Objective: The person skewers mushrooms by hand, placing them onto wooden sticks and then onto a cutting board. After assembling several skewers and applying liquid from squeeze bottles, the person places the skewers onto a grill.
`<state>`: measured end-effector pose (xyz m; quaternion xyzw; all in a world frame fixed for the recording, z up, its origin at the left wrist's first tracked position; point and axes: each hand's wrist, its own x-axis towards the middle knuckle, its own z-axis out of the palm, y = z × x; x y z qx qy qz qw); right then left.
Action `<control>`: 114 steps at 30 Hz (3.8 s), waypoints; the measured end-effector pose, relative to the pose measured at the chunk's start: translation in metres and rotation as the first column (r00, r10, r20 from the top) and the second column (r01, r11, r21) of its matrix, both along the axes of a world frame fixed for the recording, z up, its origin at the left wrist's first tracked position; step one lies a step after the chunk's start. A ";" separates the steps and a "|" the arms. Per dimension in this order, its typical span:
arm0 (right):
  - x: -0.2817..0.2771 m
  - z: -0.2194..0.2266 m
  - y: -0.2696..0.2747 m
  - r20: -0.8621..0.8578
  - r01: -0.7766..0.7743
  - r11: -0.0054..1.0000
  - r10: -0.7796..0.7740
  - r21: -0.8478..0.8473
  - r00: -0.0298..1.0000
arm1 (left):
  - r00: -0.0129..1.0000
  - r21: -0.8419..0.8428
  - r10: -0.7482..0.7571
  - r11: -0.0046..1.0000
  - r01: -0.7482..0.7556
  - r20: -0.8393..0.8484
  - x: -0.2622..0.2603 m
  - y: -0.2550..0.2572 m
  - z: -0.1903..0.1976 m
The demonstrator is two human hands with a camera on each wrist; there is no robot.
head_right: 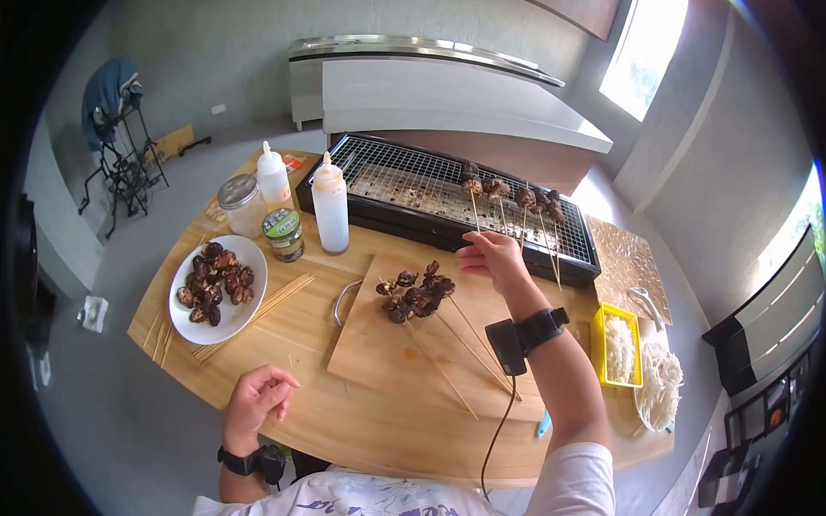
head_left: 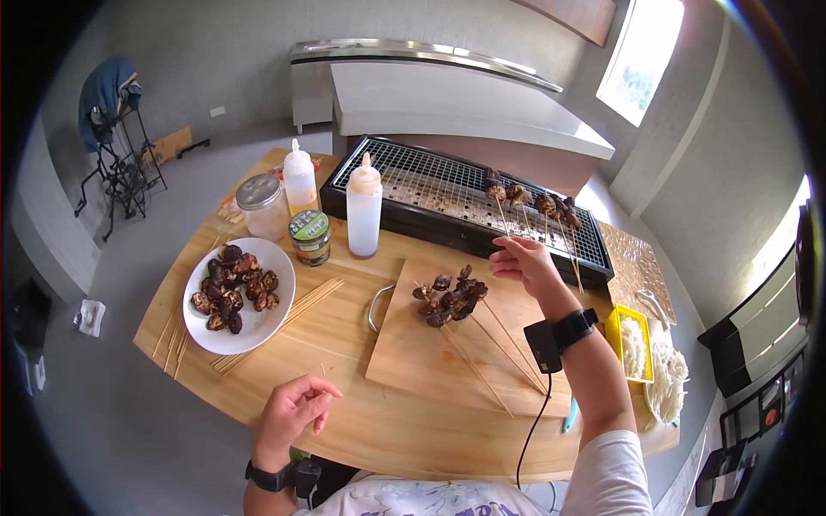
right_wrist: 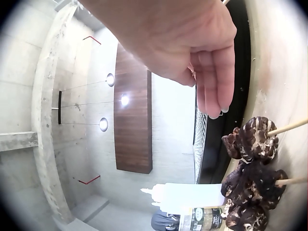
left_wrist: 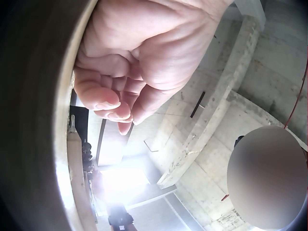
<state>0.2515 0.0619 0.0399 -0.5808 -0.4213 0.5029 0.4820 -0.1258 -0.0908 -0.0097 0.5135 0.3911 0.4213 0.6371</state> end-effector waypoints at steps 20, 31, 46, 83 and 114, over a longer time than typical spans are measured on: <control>-0.006 -0.009 -0.014 -0.126 -0.017 1.000 0.017 -0.003 0.992 | 1.000 0.014 -0.001 1.000 0.001 -0.006 0.000 -0.001 -0.001; -0.005 -0.009 -0.009 -0.147 -0.155 0.984 0.140 -0.090 0.979 | 1.000 0.006 0.005 1.000 -0.005 -0.004 0.001 -0.002 0.001; 0.005 0.020 -0.030 0.334 -0.073 0.996 0.089 -0.060 0.938 | 0.652 0.563 0.529 0.806 -0.184 -0.543 -0.020 -0.003 0.017; -0.155 -0.037 -0.149 -0.019 -0.854 0.514 0.856 -0.085 0.517 | 0.115 0.560 0.554 0.828 0.026 -0.824 -0.033 -0.023 0.017; -0.155 -0.036 -0.149 -0.121 -0.803 0.596 0.796 -0.013 0.593 | 0.261 0.642 0.630 0.765 -0.051 -0.731 -0.090 0.040 0.046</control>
